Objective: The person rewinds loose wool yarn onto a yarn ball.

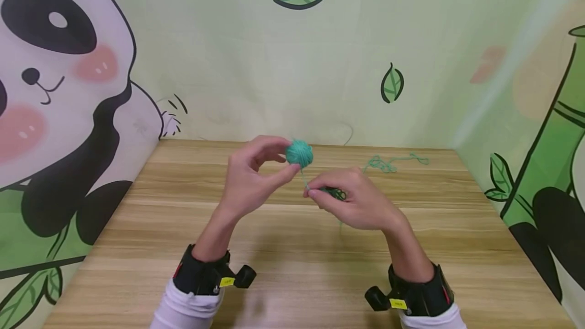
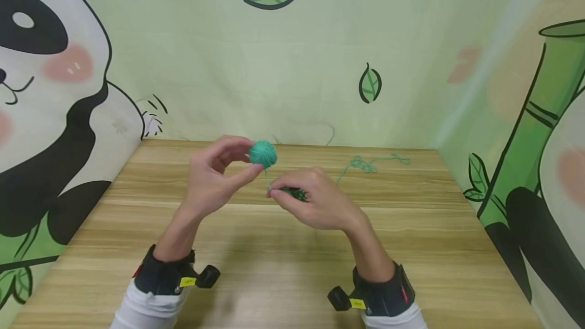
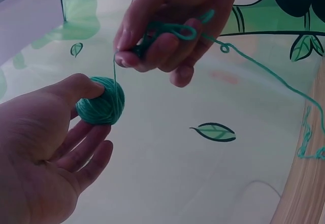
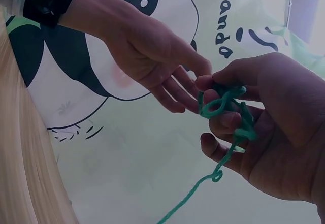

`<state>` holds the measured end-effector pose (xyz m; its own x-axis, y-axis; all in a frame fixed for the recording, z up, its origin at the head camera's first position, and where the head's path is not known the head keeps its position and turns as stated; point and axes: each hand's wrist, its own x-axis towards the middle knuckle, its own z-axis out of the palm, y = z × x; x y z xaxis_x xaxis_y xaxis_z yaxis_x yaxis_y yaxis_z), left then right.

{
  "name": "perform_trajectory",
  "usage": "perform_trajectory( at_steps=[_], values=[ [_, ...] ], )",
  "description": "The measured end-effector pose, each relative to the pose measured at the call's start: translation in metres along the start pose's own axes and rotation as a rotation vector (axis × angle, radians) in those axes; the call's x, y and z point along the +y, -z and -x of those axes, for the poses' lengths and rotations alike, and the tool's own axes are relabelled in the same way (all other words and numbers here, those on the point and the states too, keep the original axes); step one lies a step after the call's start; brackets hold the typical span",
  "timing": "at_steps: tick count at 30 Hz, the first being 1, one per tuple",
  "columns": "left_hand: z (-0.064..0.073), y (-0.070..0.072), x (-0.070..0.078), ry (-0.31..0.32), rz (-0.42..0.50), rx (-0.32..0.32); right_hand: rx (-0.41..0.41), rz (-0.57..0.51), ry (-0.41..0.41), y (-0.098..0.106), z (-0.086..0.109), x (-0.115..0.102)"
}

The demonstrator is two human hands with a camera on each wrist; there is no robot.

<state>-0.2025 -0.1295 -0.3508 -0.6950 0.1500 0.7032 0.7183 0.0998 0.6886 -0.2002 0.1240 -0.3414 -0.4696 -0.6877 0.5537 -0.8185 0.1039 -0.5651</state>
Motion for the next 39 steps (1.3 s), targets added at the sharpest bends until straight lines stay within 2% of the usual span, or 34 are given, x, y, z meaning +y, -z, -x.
perform_trajectory(
  at_steps=[7, 13, 23, 29, 35, 39],
  values=[
    [0.0, 0.001, -0.001, -0.007, -0.034, -0.052, 0.033, -0.066, 0.005, 0.004, 0.002, -0.005],
    [0.0, 0.0, -0.001, -0.01, -0.054, -0.122, 0.071, -0.12, 0.025, 0.005, 0.004, -0.006],
    [0.002, 0.0, -0.001, 0.017, -0.103, -0.22, 0.171, -0.279, 0.005, 0.01, 0.009, -0.009],
    [0.002, 0.0, 0.001, 0.047, -0.128, -0.284, 0.263, -0.366, 0.018, 0.012, 0.01, -0.011],
    [0.003, 0.001, 0.001, 0.069, -0.085, -0.384, 0.389, -0.388, 0.009, 0.011, 0.008, -0.012],
    [0.003, 0.001, 0.001, 0.051, -0.026, -0.465, 0.446, -0.401, 0.026, 0.011, 0.006, -0.01]
  ],
)
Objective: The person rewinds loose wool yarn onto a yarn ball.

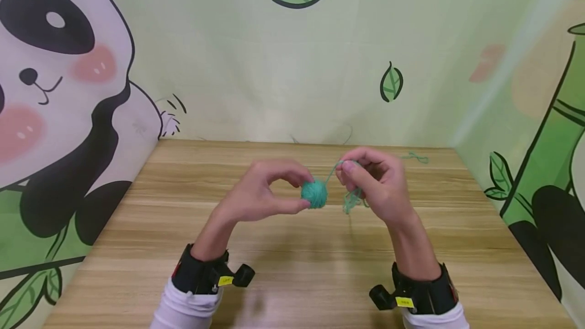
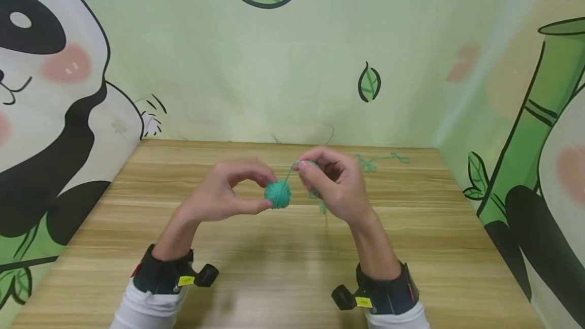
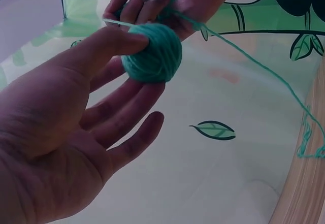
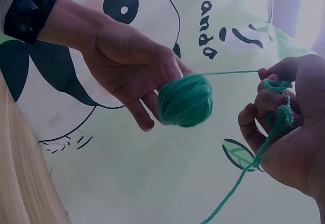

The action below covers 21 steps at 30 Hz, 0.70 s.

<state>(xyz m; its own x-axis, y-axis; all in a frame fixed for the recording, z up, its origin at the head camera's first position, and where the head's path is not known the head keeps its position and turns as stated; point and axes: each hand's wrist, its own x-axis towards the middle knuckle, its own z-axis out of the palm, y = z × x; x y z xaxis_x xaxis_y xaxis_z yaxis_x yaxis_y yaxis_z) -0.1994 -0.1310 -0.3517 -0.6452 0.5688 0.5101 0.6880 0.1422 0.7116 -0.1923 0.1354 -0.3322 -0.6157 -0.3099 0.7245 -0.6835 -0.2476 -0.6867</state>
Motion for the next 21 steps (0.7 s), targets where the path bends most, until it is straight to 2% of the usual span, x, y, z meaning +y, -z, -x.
perform_trajectory(
  at_steps=[4, 8, 11, 16, 21],
  values=[
    [0.001, 0.0, 0.001, -0.024, 0.063, -0.066, 0.029, 0.045, -0.01, 0.0, -0.001, 0.003],
    [0.001, 0.0, 0.002, -0.041, 0.132, -0.089, 0.041, 0.126, -0.05, 0.0, -0.003, 0.008],
    [0.002, 0.001, 0.004, -0.063, 0.168, -0.091, 0.027, 0.195, -0.106, 0.0, -0.004, 0.014],
    [0.002, 0.001, 0.007, -0.102, 0.208, -0.084, -0.047, 0.294, -0.206, 0.0, -0.004, 0.021],
    [0.002, 0.002, 0.008, -0.138, 0.225, -0.052, -0.101, 0.345, -0.283, 0.0, -0.004, 0.024]
  ],
)
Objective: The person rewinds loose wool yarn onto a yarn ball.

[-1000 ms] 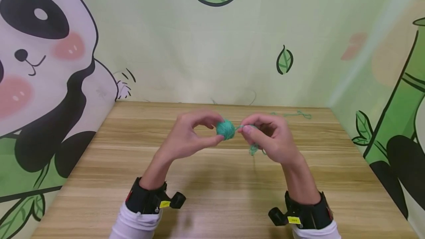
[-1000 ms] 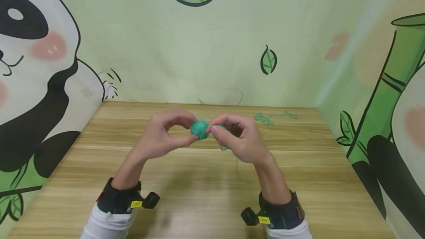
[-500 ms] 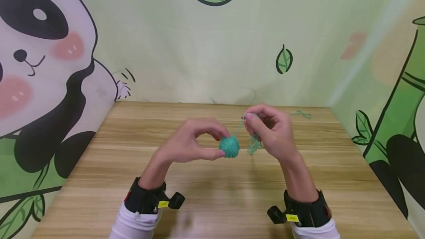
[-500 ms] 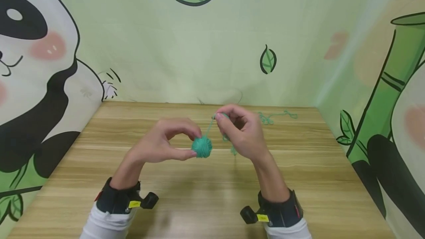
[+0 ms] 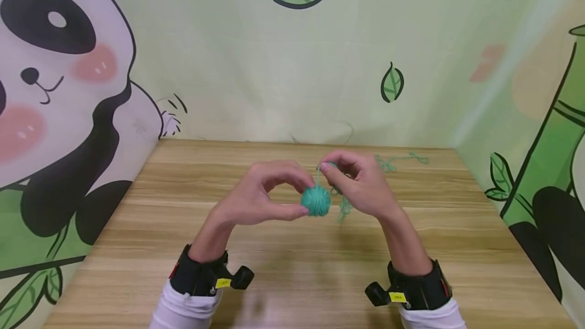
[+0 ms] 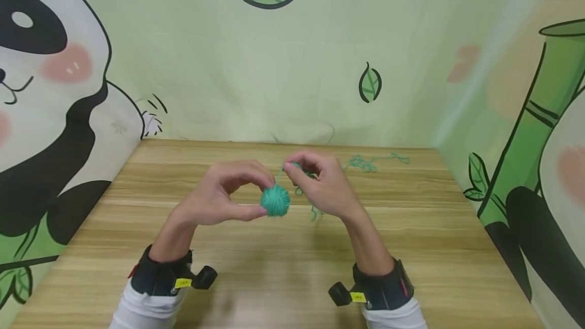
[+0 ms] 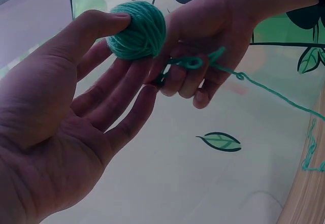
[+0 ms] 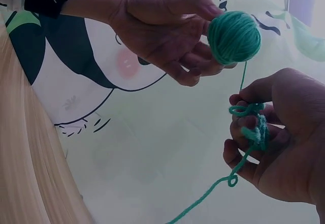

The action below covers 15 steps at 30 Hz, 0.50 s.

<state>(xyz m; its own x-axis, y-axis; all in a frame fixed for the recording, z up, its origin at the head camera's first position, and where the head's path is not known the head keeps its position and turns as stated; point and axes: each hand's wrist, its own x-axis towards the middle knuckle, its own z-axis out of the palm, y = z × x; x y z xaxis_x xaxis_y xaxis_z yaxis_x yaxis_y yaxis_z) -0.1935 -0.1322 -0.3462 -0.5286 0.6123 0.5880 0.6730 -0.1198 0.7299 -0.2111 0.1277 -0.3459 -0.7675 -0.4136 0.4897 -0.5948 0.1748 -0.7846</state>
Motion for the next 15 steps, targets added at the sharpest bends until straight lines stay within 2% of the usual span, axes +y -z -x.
perform_trajectory(
  at_steps=[8, 15],
  values=[
    [0.0005, 0.0003, 0.0005, -0.054, -0.004, 0.076, -0.065, 0.052, -0.013, -0.0008, -0.0017, 0.0032],
    [0.0012, 0.0, 0.0001, -0.079, 0.04, 0.165, -0.152, 0.087, -0.01, 0.0003, -0.0033, 0.0074]
  ],
)
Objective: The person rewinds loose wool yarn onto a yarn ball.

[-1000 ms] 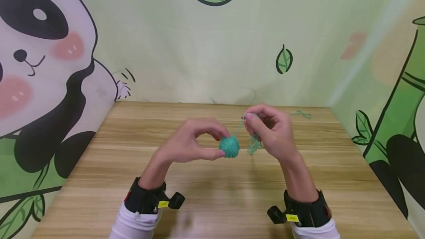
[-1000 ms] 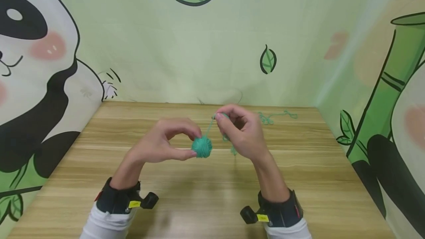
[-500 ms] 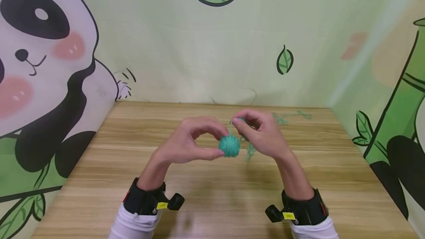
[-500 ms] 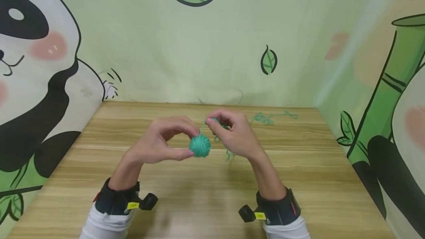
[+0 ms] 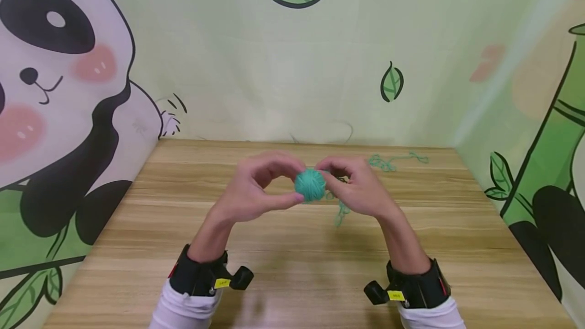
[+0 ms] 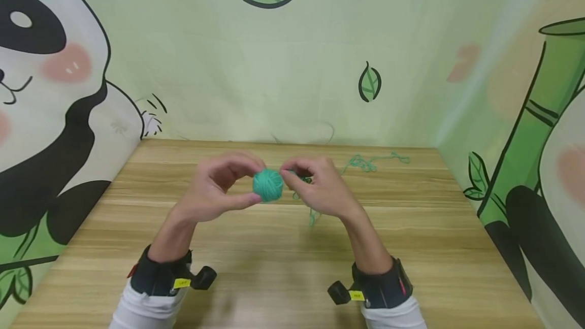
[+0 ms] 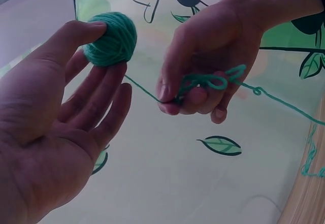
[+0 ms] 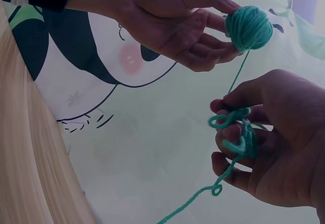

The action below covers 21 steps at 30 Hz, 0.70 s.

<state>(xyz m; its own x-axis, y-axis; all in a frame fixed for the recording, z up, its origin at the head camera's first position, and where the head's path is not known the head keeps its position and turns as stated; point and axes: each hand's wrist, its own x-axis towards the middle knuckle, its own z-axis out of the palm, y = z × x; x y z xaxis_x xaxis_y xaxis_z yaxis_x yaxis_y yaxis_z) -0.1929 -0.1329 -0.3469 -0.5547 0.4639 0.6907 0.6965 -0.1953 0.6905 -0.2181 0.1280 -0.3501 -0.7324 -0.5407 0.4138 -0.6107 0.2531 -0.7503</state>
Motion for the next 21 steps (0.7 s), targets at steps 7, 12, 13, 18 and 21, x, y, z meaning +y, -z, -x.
perform_trajectory(
  at_steps=[7, 12, 13, 18, 21],
  values=[
    [-0.0013, 0.0008, -0.0011, 0.006, -0.023, 0.135, -0.128, 0.059, 0.044, -0.0011, 0.0003, 0.0002],
    [-0.0029, 0.0021, -0.0023, 0.019, -0.083, 0.212, -0.179, 0.057, 0.074, -0.0026, 0.0025, -0.0016],
    [-0.0031, 0.0023, -0.0029, 0.021, -0.094, 0.222, -0.184, 0.059, 0.083, -0.0028, 0.003, -0.0022],
    [-0.0036, 0.0035, -0.0058, 0.029, -0.131, 0.26, -0.194, 0.069, 0.144, -0.003, 0.0045, -0.0062],
    [-0.0033, 0.0038, -0.0076, 0.04, -0.152, 0.282, -0.197, 0.071, 0.181, -0.0031, 0.005, -0.009]
  ],
)
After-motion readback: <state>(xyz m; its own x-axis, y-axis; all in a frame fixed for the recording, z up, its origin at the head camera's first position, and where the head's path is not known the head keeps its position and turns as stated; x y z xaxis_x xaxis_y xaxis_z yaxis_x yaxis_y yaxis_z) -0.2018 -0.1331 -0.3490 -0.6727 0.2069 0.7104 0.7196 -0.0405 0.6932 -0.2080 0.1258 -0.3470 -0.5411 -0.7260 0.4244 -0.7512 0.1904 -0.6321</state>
